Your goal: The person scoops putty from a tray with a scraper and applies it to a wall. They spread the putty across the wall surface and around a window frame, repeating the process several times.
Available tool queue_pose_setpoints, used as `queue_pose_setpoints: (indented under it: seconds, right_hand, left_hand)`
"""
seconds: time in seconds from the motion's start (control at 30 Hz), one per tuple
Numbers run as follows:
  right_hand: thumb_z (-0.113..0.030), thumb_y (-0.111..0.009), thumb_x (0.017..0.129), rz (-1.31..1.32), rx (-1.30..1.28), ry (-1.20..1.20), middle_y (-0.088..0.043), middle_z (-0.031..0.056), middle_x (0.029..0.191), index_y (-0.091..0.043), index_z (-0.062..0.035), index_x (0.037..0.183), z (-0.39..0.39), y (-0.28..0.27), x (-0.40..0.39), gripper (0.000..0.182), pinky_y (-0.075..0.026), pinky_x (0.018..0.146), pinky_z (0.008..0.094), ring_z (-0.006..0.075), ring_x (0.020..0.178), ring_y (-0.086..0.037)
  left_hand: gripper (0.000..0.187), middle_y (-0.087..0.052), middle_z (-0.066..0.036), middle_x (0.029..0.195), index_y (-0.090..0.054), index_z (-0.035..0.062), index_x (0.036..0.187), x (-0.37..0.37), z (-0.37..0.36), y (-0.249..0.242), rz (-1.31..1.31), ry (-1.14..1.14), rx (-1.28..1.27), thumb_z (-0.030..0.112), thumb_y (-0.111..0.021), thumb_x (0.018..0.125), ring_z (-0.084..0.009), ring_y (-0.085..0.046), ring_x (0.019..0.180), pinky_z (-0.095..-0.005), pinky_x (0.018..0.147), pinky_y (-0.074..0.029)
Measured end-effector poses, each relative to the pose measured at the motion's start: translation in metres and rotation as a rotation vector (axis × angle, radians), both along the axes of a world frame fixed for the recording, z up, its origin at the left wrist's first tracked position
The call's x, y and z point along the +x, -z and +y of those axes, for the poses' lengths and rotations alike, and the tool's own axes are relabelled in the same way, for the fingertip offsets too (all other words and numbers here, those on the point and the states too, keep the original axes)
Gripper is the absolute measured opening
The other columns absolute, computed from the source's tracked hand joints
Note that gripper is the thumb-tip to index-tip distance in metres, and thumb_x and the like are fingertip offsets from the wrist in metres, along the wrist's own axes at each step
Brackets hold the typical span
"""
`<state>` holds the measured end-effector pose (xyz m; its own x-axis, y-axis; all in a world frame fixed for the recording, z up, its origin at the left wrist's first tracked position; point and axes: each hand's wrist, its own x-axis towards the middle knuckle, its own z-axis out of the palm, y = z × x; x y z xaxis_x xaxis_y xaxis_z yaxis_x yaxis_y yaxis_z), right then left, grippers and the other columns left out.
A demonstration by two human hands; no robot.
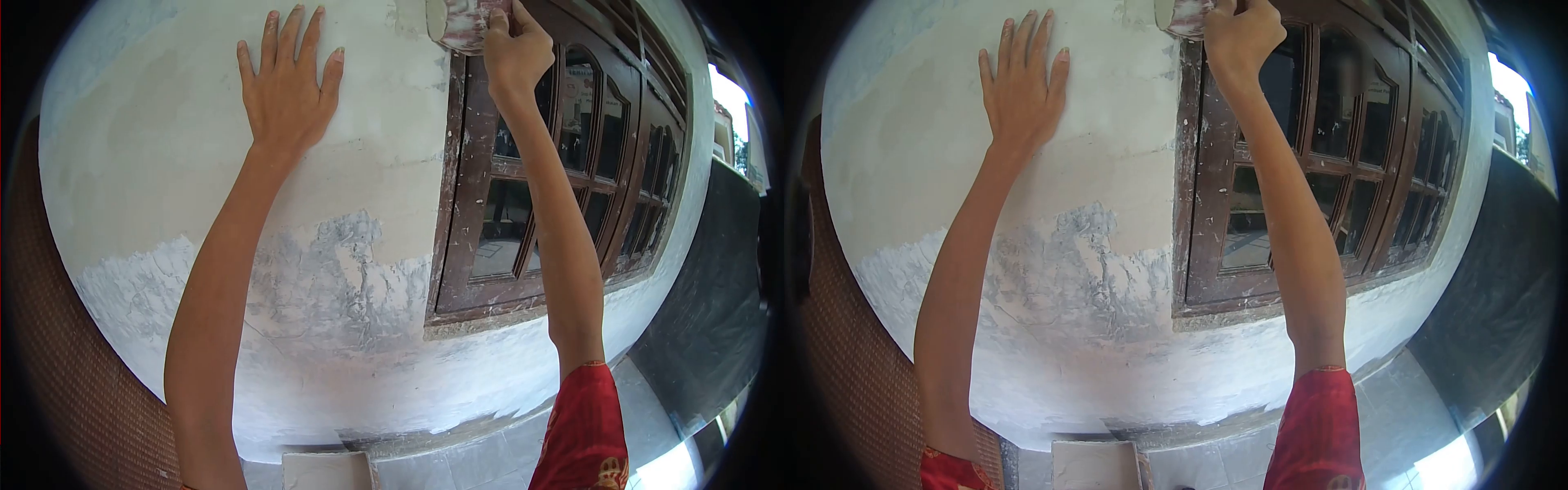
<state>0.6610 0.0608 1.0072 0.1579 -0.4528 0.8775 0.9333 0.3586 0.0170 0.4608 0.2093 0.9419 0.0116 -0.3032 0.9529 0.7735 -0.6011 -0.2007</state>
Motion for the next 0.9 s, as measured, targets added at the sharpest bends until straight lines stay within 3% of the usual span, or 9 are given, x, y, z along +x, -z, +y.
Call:
queue_pose_setpoints:
  seconds: [0.03, 0.17, 0.23, 0.27, 0.33, 0.4, 0.47, 0.67, 0.9]
  right_hand:
    - [-0.007, -0.065, 0.093, 0.051, 0.058, 0.011, -0.074, 0.023, 0.109, -0.066, 0.0045, 0.125, -0.007, -0.001, 0.0, 0.034, -0.055, 0.082, 0.032, 0.0232, 0.096, -0.073]
    - [-0.007, -0.064, 0.096, -0.01, -0.041, -0.216, -0.076, 0.0165, 0.105, -0.067, 0.0053, 0.125, -0.016, 0.005, -0.031, 0.032, -0.053, 0.079, 0.0287, 0.0158, 0.09, -0.07]
    - [-0.006, -0.064, 0.095, -0.065, -0.054, -0.197, -0.076, 0.0146, 0.1, -0.068, 0.004, 0.123, 0.004, -0.002, -0.029, 0.03, -0.052, 0.076, 0.0281, 0.0134, 0.085, -0.068]
    - [-0.006, -0.064, 0.095, -0.063, -0.055, -0.195, -0.076, 0.0146, 0.1, -0.068, 0.004, 0.123, 0.008, -0.003, -0.015, 0.03, -0.052, 0.076, 0.0281, 0.0134, 0.085, -0.068]
    - [-0.004, -0.063, 0.094, 0.116, -0.142, -0.005, -0.077, 0.0147, 0.097, -0.07, 0.0037, 0.119, -0.003, -0.001, -0.013, 0.027, -0.052, 0.075, 0.0286, 0.0141, 0.084, -0.069]
    - [-0.002, -0.061, 0.094, 0.114, 0.008, -0.069, -0.077, 0.0134, 0.096, -0.071, 0.0042, 0.117, -0.015, 0.004, -0.008, 0.025, -0.053, 0.073, 0.0298, 0.0136, 0.083, -0.069]
    - [-0.003, -0.06, 0.096, 0.048, -0.068, -0.384, -0.077, 0.0119, 0.099, -0.069, 0.0044, 0.121, -0.019, -0.003, -0.004, 0.027, -0.052, 0.075, 0.0282, 0.0128, 0.084, -0.068]
    - [-0.004, -0.063, 0.094, 0.004, -0.02, -0.028, -0.076, 0.0184, 0.095, -0.07, 0.0042, 0.119, 0.009, -0.012, -0.012, 0.027, -0.052, 0.077, 0.0302, 0.0166, 0.083, -0.07]
    - [-0.005, -0.061, 0.095, 0.046, -0.016, -0.182, -0.077, 0.0135, 0.103, -0.069, 0.0021, 0.122, -0.002, -0.021, -0.004, 0.029, -0.052, 0.077, 0.0287, 0.0159, 0.086, -0.07]
  left_hand:
    - [0.055, -0.04, -0.004, 0.159, -0.038, 0.0229, 0.156, 0.001, 0.004, -0.002, -0.042, -0.032, 0.074, 0.044, -0.039, 0.105, -0.0283, -0.028, 0.151, -0.0606, 0.121, -0.015]
    - [0.055, -0.04, -0.004, 0.159, -0.038, 0.0232, 0.156, 0.002, 0.001, 0.0, -0.033, -0.021, 0.07, 0.045, -0.039, 0.105, -0.0286, -0.028, 0.15, -0.0617, 0.121, -0.014]
    - [0.061, -0.035, -0.018, 0.158, -0.037, 0.0042, 0.153, -0.001, -0.02, 0.002, 0.001, 0.0, -0.101, 0.031, -0.05, 0.1, -0.037, -0.022, 0.151, -0.0599, 0.122, -0.012]
    - [0.061, -0.035, -0.018, 0.158, -0.037, 0.0042, 0.153, 0.001, -0.013, 0.002, 0.003, 0.001, -0.102, 0.031, -0.05, 0.1, -0.037, -0.022, 0.151, -0.0599, 0.122, -0.012]
    - [0.055, -0.04, -0.004, 0.159, -0.038, 0.0237, 0.156, 0.0, 0.002, -0.001, -0.043, -0.003, 0.088, 0.045, -0.038, 0.105, -0.0283, -0.028, 0.151, -0.0614, 0.121, -0.014]
    - [0.055, -0.04, -0.004, 0.159, -0.038, 0.0238, 0.156, 0.003, 0.007, 0.001, -0.051, -0.006, 0.069, 0.045, -0.038, 0.105, -0.0283, -0.028, 0.151, -0.0612, 0.121, -0.014]
    - [0.055, -0.04, -0.004, 0.159, -0.039, 0.0239, 0.156, 0.004, 0.005, 0.0, -0.055, -0.007, 0.05, 0.045, -0.037, 0.105, -0.0283, -0.028, 0.151, -0.0609, 0.121, -0.014]
    - [0.055, -0.04, -0.004, 0.159, -0.038, 0.0235, 0.156, 0.002, 0.003, 0.001, -0.057, 0.029, 0.041, 0.045, -0.038, 0.105, -0.0288, -0.028, 0.151, -0.0608, 0.121, -0.014]
    - [0.054, -0.04, -0.004, 0.158, -0.039, 0.0228, 0.155, 0.003, 0.002, 0.002, -0.052, 0.017, 0.044, 0.044, -0.038, 0.105, -0.0291, -0.028, 0.15, -0.0605, 0.121, -0.014]
